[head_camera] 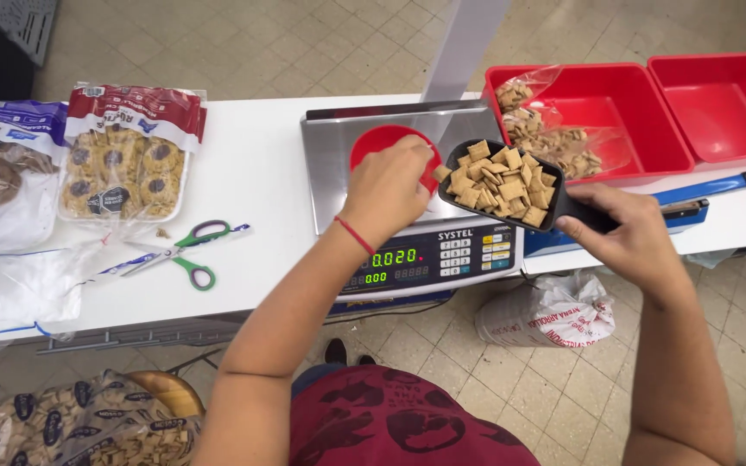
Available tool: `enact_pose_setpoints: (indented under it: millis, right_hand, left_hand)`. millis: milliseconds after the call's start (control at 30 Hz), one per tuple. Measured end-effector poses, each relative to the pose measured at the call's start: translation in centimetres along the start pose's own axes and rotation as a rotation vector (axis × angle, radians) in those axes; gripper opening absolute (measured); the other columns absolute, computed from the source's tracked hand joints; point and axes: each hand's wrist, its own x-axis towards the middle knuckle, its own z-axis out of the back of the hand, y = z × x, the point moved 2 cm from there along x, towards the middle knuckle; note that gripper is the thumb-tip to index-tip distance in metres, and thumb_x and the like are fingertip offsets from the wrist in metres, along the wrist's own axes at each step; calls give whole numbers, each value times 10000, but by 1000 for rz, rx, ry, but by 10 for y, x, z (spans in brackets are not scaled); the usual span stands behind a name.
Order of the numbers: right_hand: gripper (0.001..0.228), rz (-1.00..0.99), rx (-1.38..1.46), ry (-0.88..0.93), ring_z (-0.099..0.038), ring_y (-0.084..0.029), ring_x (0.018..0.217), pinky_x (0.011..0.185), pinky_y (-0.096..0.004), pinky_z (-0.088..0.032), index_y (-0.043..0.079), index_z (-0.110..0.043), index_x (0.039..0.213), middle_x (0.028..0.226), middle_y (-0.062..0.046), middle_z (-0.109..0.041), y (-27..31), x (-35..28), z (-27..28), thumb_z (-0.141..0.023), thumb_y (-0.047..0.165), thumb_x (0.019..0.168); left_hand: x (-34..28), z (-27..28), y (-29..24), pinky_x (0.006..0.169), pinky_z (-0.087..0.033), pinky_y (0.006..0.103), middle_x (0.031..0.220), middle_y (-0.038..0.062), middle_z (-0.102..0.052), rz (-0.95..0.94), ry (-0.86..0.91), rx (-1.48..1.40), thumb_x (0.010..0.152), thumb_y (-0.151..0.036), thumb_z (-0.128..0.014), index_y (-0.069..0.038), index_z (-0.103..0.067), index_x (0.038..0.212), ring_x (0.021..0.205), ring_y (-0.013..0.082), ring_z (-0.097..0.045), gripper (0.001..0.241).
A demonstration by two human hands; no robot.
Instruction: Weighing, bagging, and sealing snacks from a bulk container at a store counter
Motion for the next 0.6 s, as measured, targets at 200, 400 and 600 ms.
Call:
enact_pose_setpoints:
  millis: [200,400,600]
  right_hand:
    - [432,-32,-258,178,-701,-234,941,799,-359,-557,37,-695,1154,1075,-106,-734,9,39,14,-723,290,806]
    - [486,-107,-697,428,-707,-246,746,554,-400,-515,256,-666,1202,818,-23,-749,49,83,26,-581,549,824]
    - [463,-113,-997,535,-737,-244,883,587,-395,-563,396,-638,1178,959,56,-753,77,108,40,-535,642,799]
  left_hand:
    - [0,-1,1,591,-517,528,1211,85,-578,21,14,-149,697,29,-529,-2,-619,1055,854,374,-640,371]
    - [6,-2,4,439,-407,496,1004,86,-544,-11,23,-173,659,75,-478,-23,-492,752,621,376,-554,136]
    - [10,-1,6,475,-435,508,982,70,-555,-47,41,-166,641,78,-528,-15,-545,789,687,375,-586,176]
